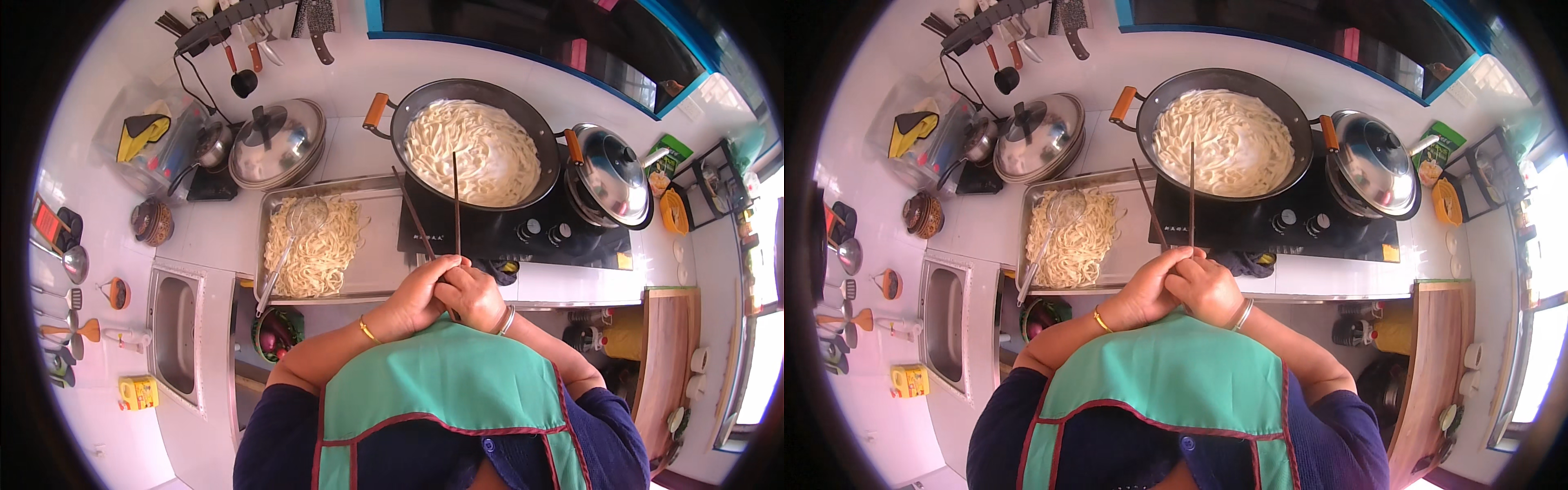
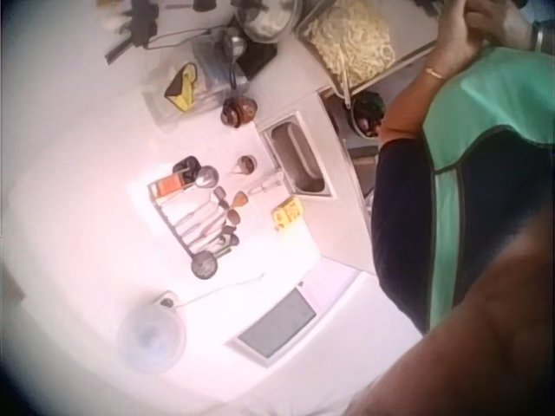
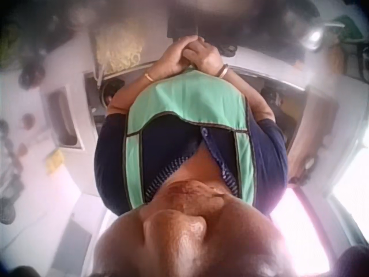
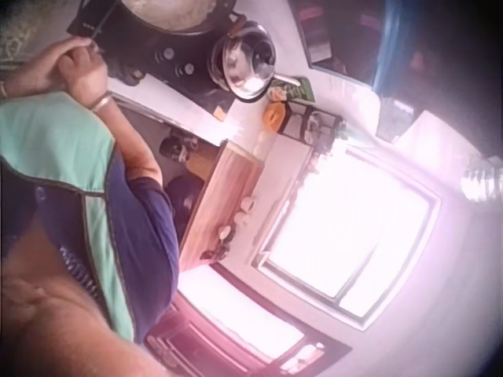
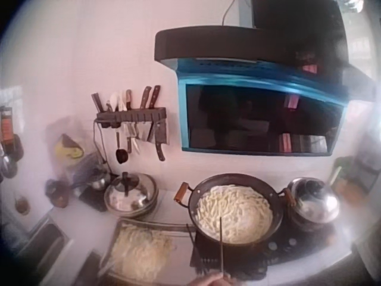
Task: The person prepares and cooks noodles, first wiping a cutting board and then using chopsticks and a strainer to stir and remove noodles from boiling water in a pan, placing them onto a metal tray.
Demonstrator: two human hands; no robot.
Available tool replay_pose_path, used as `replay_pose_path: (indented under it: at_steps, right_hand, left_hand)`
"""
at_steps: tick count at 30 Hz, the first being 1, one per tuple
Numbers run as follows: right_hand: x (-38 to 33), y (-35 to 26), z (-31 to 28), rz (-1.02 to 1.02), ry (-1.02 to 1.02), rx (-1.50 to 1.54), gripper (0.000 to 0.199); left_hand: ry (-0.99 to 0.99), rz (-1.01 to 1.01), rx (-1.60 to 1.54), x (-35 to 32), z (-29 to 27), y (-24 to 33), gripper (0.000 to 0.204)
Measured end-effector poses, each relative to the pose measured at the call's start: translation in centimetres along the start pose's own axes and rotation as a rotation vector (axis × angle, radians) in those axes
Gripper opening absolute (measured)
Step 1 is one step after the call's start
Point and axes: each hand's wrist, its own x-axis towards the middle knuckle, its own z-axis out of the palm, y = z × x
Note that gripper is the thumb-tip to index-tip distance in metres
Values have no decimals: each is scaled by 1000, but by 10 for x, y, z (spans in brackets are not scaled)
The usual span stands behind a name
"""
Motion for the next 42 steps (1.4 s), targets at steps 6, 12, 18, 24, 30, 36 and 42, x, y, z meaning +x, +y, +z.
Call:
replay_pose_path:
  at_steps: [6,12,18,24,30,36,42]
  right_hand:
    - [0,-3,1,-1,-3,2,19]
    - [-1,-5,2,-1,-9,7,19]
    - [-6,-2,-7,-7,-4,-3,15]
    - [-4,2,0,-58,21,-21,15]
    - [-5,5,-1,-48,12,-6,14]
    - [-3,2,-1,-50,-27,-11,22]
    - [5,-5,-6,-3,-51,28,18]
  left_hand:
    - [34,12,2,-1,-3,-2,26]
    - [17,-12,-17,-6,-3,0,27]
    - [-73,10,53,5,-3,-7,24]
    - [78,69,87,-4,4,3,23]
    - [20,42,91,4,1,2,23]
    - [-45,53,38,4,-7,-3,21]
    - [-75,79,-34,9,-6,-7,21]
